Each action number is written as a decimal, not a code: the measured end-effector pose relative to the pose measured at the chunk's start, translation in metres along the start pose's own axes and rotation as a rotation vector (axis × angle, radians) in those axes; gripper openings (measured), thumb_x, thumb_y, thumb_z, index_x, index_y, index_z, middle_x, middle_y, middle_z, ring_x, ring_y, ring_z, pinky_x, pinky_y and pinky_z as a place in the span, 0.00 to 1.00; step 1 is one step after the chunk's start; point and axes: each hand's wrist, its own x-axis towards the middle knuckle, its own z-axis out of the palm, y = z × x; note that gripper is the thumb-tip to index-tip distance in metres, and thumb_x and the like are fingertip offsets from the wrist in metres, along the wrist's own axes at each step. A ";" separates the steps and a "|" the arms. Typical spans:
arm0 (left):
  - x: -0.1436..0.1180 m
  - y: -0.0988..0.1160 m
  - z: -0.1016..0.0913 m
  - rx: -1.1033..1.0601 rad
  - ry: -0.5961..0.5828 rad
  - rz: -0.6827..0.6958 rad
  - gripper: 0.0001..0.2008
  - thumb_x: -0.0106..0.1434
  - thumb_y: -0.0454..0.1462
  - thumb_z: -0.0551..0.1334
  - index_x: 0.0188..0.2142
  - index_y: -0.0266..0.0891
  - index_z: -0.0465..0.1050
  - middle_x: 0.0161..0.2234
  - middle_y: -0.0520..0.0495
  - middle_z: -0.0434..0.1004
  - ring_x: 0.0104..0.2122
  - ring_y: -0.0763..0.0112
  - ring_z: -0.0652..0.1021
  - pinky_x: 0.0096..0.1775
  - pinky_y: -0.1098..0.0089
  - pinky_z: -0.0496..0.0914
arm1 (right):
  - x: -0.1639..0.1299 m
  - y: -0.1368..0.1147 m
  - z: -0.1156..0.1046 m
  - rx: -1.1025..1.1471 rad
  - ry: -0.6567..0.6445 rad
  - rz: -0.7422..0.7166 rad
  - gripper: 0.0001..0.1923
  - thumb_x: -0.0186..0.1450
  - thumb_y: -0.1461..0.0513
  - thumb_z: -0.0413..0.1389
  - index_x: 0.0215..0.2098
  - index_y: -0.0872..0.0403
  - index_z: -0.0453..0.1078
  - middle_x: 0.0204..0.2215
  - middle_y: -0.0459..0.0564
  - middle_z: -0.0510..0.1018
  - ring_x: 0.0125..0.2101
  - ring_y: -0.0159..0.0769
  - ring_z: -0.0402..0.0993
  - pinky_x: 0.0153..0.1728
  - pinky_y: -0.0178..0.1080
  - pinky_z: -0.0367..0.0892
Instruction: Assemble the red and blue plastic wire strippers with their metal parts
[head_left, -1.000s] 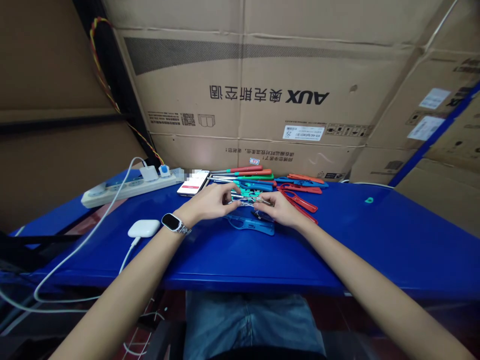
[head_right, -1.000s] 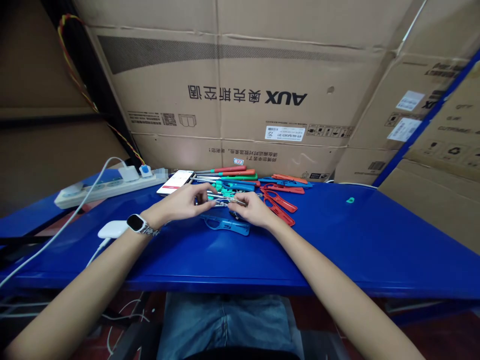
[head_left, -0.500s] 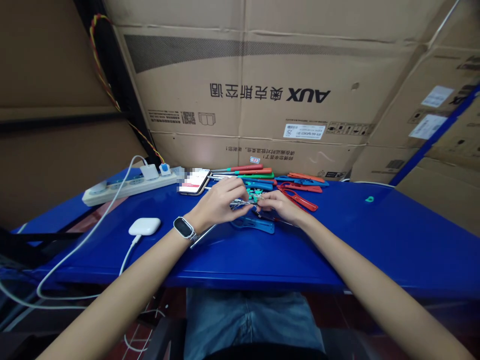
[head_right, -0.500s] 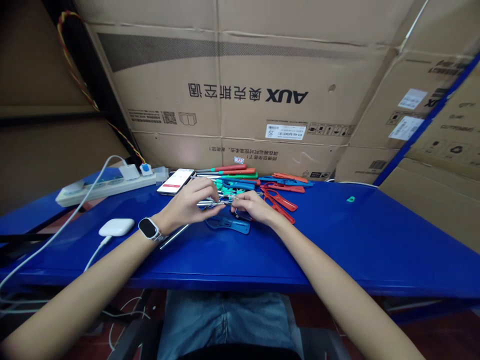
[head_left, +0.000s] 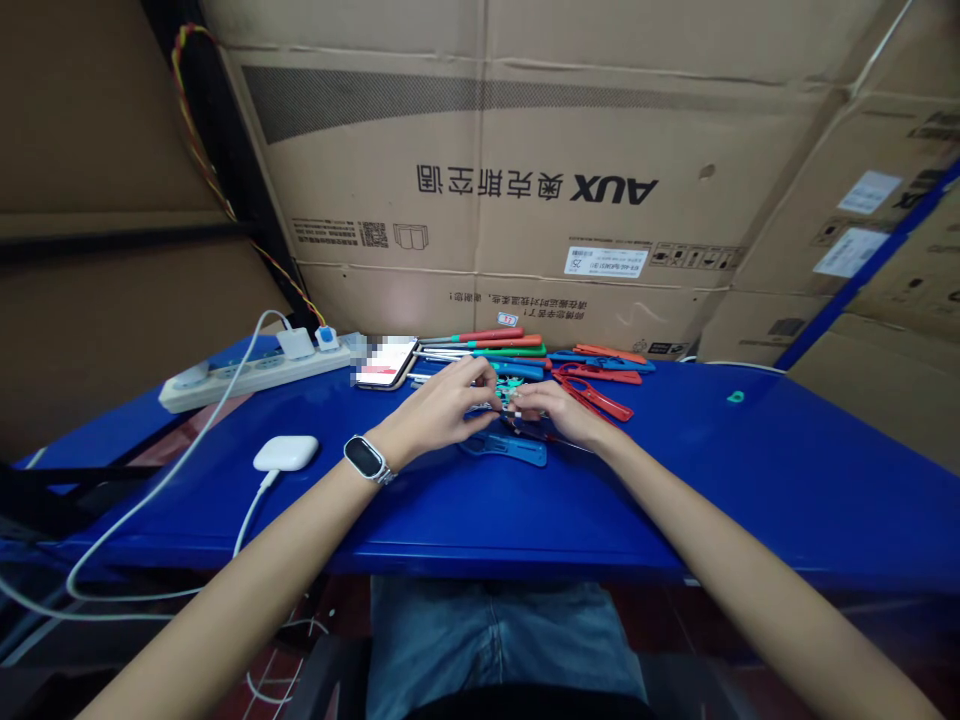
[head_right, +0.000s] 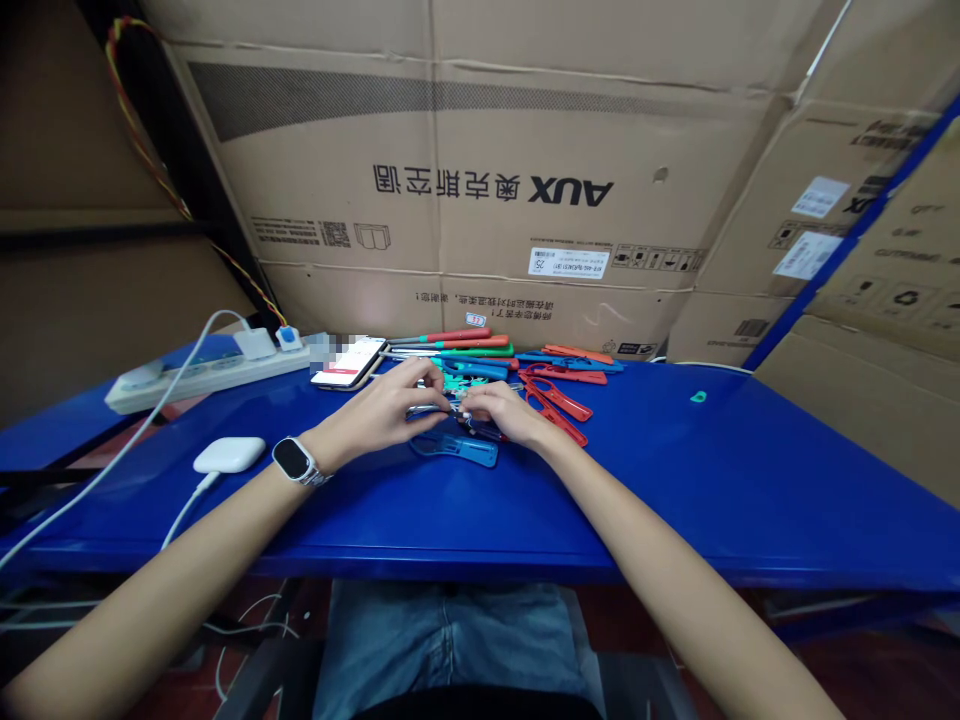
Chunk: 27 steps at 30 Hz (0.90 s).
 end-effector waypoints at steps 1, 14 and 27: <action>0.000 0.000 0.000 -0.009 -0.005 0.000 0.07 0.68 0.37 0.59 0.39 0.40 0.76 0.41 0.44 0.68 0.42 0.64 0.71 0.44 0.63 0.68 | 0.000 0.000 0.001 -0.014 0.011 0.000 0.15 0.57 0.52 0.53 0.23 0.55 0.67 0.19 0.42 0.61 0.23 0.30 0.54 0.27 0.36 0.51; -0.018 0.014 0.003 0.181 -0.166 -0.017 0.06 0.67 0.35 0.59 0.37 0.37 0.74 0.46 0.42 0.71 0.46 0.60 0.71 0.48 0.59 0.67 | -0.012 0.006 0.017 -0.423 -0.058 -0.145 0.18 0.63 0.53 0.55 0.22 0.54 0.59 0.19 0.39 0.56 0.22 0.27 0.51 0.24 0.33 0.48; -0.023 0.021 0.005 0.128 -0.213 -0.081 0.03 0.65 0.33 0.61 0.35 0.38 0.74 0.48 0.43 0.72 0.49 0.59 0.71 0.48 0.59 0.66 | -0.017 0.006 0.018 -0.580 -0.038 -0.181 0.15 0.65 0.54 0.55 0.25 0.54 0.65 0.19 0.41 0.63 0.22 0.29 0.58 0.26 0.34 0.50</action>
